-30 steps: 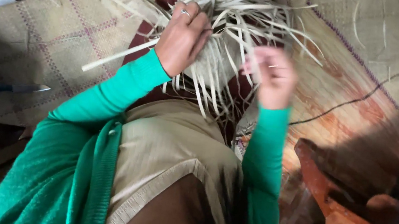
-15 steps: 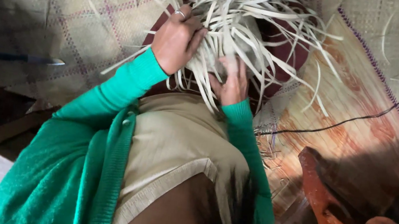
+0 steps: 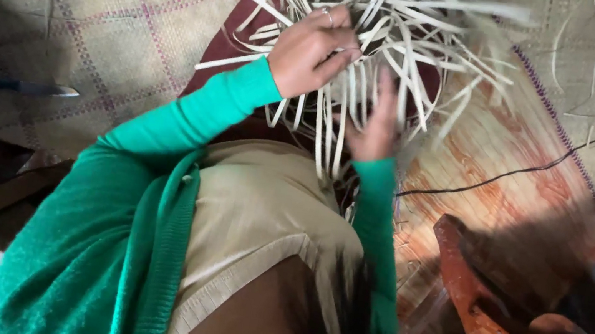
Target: Extending a woven structure by interlacing thin, flexible strips of material.
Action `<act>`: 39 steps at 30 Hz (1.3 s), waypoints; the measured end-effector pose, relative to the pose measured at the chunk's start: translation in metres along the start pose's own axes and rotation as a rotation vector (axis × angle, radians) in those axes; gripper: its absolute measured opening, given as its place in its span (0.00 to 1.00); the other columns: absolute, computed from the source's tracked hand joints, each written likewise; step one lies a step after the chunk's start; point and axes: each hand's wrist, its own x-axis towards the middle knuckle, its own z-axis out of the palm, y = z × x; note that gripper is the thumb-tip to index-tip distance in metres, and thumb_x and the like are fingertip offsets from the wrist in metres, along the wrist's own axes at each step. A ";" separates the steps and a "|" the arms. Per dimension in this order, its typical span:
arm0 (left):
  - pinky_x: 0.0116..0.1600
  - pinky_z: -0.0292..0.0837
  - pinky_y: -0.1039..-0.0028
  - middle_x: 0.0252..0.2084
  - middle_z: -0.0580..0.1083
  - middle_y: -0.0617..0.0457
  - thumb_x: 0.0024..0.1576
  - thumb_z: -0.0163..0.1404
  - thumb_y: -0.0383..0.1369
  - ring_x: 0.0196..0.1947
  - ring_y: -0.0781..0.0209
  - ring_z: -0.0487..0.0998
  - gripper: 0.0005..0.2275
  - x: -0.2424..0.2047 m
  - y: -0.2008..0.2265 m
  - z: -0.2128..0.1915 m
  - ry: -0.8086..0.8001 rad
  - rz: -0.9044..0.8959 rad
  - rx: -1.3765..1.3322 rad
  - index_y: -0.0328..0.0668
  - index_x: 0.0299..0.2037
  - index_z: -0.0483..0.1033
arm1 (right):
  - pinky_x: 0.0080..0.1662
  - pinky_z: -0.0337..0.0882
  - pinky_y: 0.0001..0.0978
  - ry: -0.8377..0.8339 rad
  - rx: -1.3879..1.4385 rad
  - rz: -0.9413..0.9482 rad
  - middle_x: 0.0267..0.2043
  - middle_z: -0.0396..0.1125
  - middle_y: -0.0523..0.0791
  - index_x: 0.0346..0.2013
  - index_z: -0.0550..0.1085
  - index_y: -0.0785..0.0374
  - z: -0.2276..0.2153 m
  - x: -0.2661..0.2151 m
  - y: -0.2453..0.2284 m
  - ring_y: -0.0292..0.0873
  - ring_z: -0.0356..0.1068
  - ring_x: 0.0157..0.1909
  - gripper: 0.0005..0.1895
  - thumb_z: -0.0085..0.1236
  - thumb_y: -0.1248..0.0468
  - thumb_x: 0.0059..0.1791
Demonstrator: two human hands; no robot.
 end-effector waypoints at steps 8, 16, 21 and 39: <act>0.32 0.65 0.60 0.28 0.65 0.50 0.54 0.51 0.36 0.34 0.53 0.66 0.11 0.021 -0.011 -0.003 -0.230 -0.036 0.094 0.36 0.25 0.73 | 0.45 0.71 0.33 -0.083 0.005 -0.409 0.44 0.62 0.55 0.41 0.67 0.74 -0.103 0.001 -0.118 0.51 0.66 0.45 0.16 0.56 0.67 0.44; 0.28 0.62 0.57 0.28 0.67 0.51 0.48 0.53 0.36 0.35 0.48 0.68 0.10 0.060 -0.011 0.007 -0.292 0.195 0.169 0.40 0.20 0.70 | 0.55 0.62 0.40 -0.765 0.504 -0.194 0.58 0.51 0.58 0.58 0.48 0.68 0.004 0.040 -0.084 0.51 0.54 0.60 0.32 0.47 0.57 0.47; 0.25 0.59 0.56 0.28 0.64 0.50 0.53 0.51 0.37 0.33 0.47 0.68 0.12 0.074 0.013 -0.011 -0.300 0.321 0.138 0.39 0.22 0.67 | 0.61 0.42 0.35 -0.570 0.349 -0.044 0.63 0.44 0.51 0.58 0.51 0.66 0.014 0.065 -0.045 0.44 0.40 0.65 0.31 0.46 0.53 0.46; 0.19 0.62 0.58 0.31 0.65 0.51 0.54 0.45 0.35 0.30 0.49 0.71 0.10 0.009 0.007 -0.027 -0.128 -0.013 0.340 0.40 0.24 0.66 | 0.56 0.55 0.38 -0.765 0.223 -0.233 0.55 0.56 0.54 0.52 0.61 0.66 0.034 0.041 -0.020 0.51 0.55 0.57 0.26 0.47 0.54 0.45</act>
